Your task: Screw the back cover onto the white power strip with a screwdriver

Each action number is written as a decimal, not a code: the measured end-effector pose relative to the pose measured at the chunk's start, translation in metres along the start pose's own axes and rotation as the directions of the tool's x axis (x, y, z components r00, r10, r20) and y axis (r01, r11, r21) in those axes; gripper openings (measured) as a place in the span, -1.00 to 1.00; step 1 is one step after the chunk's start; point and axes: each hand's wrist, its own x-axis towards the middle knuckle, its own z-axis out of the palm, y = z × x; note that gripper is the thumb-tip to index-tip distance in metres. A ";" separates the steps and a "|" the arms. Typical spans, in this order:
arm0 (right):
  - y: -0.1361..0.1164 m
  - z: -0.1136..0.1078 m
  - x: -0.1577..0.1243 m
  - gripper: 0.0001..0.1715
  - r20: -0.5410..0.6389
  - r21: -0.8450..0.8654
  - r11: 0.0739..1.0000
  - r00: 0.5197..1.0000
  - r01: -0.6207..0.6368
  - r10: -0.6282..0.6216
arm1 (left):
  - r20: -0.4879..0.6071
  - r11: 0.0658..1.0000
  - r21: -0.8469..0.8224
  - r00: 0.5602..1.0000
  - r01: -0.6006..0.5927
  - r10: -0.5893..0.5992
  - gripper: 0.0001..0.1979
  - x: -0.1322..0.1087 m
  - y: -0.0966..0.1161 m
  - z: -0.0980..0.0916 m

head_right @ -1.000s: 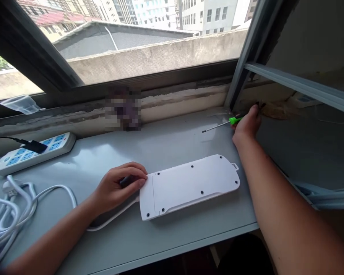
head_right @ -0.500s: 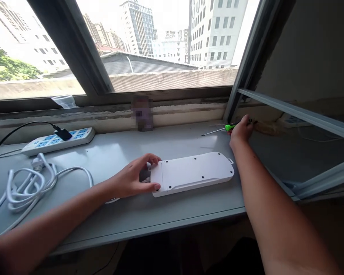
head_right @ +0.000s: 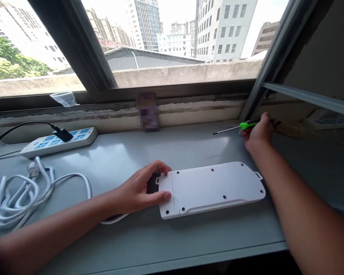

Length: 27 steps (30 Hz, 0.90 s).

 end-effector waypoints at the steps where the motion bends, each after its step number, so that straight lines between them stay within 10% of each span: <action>1: 0.000 0.003 -0.001 -0.51 -0.056 -0.007 0.999 0.998 -0.039 0.039 | 0.007 1.000 -0.005 1.000 0.012 -0.012 -0.50 -0.001 0.000 0.000; 18: -0.014 0.033 -0.035 -0.47 -0.252 -0.029 0.973 0.943 -0.231 0.216 | -0.024 0.997 -0.069 0.999 -0.044 0.043 -0.75 -0.001 -0.005 0.000; 27: -0.030 0.048 -0.077 -0.65 -0.025 -0.055 0.994 0.996 -0.090 0.089 | 0.078 0.994 -0.095 0.995 0.061 -0.054 -0.75 0.001 -0.007 -0.013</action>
